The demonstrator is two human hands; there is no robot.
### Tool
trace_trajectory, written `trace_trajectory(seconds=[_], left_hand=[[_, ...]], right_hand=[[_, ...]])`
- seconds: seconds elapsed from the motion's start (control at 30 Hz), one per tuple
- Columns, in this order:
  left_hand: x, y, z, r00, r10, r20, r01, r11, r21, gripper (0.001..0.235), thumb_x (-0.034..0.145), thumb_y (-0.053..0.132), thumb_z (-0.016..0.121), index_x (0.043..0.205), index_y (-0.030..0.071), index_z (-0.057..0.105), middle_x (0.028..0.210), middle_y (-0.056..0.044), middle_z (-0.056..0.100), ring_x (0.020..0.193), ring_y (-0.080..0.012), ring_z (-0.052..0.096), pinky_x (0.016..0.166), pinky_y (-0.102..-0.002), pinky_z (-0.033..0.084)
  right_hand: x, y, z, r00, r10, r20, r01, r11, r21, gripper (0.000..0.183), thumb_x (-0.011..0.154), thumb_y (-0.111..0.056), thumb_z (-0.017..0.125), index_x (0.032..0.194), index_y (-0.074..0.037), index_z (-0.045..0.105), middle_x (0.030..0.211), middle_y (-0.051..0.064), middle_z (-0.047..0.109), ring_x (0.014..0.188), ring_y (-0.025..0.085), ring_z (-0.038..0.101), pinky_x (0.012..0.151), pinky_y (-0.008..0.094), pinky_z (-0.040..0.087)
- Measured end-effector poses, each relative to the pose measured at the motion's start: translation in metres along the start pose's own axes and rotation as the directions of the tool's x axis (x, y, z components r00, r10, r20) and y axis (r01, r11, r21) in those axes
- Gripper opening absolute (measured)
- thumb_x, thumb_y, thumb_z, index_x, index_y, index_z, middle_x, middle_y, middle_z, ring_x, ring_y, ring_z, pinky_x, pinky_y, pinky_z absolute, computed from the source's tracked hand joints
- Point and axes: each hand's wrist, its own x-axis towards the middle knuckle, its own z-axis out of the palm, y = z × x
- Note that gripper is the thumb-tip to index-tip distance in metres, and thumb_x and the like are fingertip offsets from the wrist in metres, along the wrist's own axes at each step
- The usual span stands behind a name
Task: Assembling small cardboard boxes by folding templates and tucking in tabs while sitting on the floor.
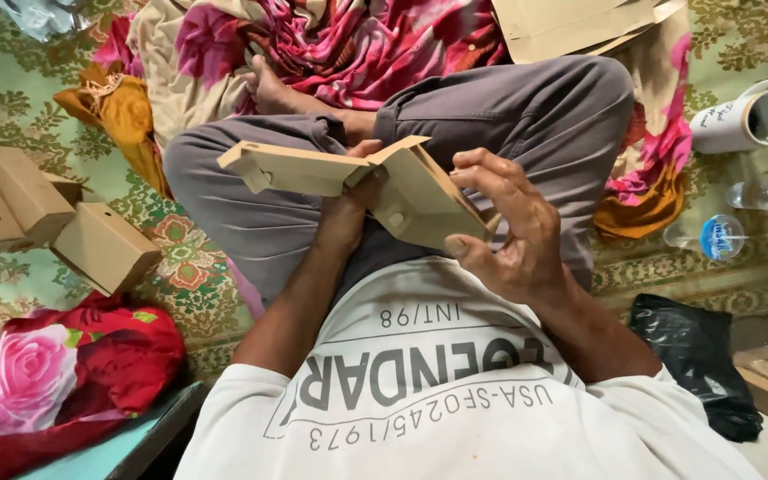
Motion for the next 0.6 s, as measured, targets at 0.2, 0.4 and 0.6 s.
trace_trajectory(seconds=[0.2,0.4,0.6], left_hand=[[0.007,-0.023,-0.01,0.997,0.081,-0.011,-0.081,0.997,0.013,0.042,0.096,0.006,0.071,0.138,0.005,0.063,0.095,-0.009,0.075,0.086,-0.0111,0.07,0.088,-0.026,0.057],[0.003,-0.03,-0.026,0.999,-0.026,-0.031,0.034,0.947,0.319,0.046,0.095,0.013,0.075,0.139,0.017,0.064,0.1,-0.004,0.071,0.09,-0.0128,0.068,0.087,-0.03,0.055],[-0.005,-0.006,0.003,0.981,-0.02,-0.191,0.021,1.0,0.004,0.05,0.085,0.018,0.089,0.128,0.006,0.067,0.104,-0.012,0.073,0.093,-0.0184,0.071,0.087,-0.041,0.058]], right_hand=[[-0.003,0.004,0.001,0.996,0.042,-0.082,-0.062,0.965,-0.253,0.019,0.094,-0.008,0.076,0.112,-0.001,0.076,0.115,0.018,0.072,0.109,0.037,0.072,0.091,0.045,0.056],[-0.003,0.012,-0.003,0.987,-0.02,-0.16,-0.051,0.902,-0.428,0.016,0.097,0.001,0.075,0.112,-0.003,0.078,0.121,0.018,0.068,0.109,0.036,0.07,0.09,0.044,0.056],[-0.008,0.04,-0.004,0.985,-0.161,-0.064,0.061,0.667,-0.742,0.018,0.093,-0.007,0.08,0.11,-0.012,0.081,0.117,0.009,0.07,0.111,0.029,0.067,0.096,0.04,0.045]])
